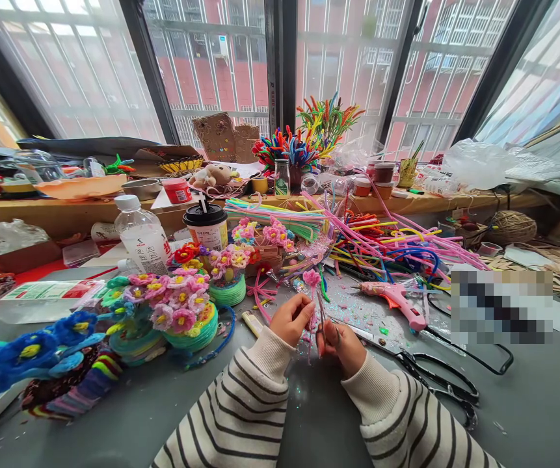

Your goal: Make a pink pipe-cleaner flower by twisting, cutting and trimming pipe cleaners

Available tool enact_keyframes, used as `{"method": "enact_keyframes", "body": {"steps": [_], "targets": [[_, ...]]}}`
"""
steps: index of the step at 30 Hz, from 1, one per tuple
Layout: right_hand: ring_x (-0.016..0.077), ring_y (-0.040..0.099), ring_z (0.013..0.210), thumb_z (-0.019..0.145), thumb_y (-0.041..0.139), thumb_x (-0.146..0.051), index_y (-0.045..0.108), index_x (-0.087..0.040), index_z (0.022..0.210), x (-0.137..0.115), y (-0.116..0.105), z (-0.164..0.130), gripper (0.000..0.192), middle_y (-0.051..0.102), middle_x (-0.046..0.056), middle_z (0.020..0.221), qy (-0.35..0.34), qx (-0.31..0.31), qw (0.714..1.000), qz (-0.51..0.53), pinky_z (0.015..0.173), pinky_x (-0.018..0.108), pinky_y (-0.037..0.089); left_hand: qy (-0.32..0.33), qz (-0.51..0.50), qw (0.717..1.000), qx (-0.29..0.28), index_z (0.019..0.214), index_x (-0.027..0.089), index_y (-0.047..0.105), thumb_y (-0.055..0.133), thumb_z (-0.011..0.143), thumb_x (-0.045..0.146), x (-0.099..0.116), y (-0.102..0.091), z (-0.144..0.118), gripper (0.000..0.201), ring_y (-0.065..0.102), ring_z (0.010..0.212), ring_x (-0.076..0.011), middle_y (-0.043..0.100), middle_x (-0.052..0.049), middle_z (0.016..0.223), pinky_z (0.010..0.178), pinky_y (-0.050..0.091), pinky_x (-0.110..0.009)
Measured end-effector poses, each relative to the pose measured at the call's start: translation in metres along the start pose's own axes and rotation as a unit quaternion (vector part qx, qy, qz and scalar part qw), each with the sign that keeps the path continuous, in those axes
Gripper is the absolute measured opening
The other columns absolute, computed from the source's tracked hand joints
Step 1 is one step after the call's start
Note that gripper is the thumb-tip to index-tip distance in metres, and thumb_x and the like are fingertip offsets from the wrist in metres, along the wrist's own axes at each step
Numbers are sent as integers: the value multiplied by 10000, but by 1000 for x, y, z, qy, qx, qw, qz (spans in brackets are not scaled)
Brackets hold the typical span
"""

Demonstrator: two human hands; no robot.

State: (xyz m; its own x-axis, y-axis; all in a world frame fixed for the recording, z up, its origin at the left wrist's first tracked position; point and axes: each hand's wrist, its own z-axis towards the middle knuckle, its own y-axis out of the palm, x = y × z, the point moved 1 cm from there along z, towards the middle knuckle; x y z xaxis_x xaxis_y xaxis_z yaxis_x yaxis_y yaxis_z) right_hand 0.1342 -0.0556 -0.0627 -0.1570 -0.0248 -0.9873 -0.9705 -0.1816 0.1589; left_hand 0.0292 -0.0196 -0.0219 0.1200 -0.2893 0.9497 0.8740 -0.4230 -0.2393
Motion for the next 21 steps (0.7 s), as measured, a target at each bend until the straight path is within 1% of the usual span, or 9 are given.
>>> {"method": "enact_keyframes", "body": {"steps": [4,7,10,15,21], "targets": [[27,175,257,552,350,-671,462,-139,373,-5,2,-2,573,210,-78,280,-1,-20,999,-47,301,213,114,2,5,1000,7,567,162,369,382,711,308,2,-1,-1,205,343,448,-70,343,52,477,459,291,-199],[35,200,272,566,339,-665,468,-139,365,-6,2,-2,578,222,-69,280,-17,-11,997,-74,320,218,126,4,6,1000,8,565,163,370,386,710,307,3,-2,-2,204,346,449,-70,346,53,476,463,294,-198],[39,222,283,580,352,-647,474,-140,363,-8,2,-2,565,241,-63,291,-32,-6,996,-88,332,218,129,3,9,1000,-5,572,164,372,390,707,312,3,-1,-2,201,358,450,-70,347,53,483,461,298,-195],[47,251,308,584,386,-621,461,-148,347,-11,2,-4,534,280,-52,299,-45,16,991,-124,351,216,149,8,18,1000,-20,578,161,381,387,709,302,4,-1,-2,192,369,461,-72,355,50,491,467,300,-195],[50,276,331,576,423,-599,428,-156,357,-10,0,-4,494,368,-38,328,-37,54,980,-186,370,209,185,-1,14,1000,0,557,161,369,392,699,290,6,0,-2,194,363,441,-73,341,52,471,450,296,-199]]}}
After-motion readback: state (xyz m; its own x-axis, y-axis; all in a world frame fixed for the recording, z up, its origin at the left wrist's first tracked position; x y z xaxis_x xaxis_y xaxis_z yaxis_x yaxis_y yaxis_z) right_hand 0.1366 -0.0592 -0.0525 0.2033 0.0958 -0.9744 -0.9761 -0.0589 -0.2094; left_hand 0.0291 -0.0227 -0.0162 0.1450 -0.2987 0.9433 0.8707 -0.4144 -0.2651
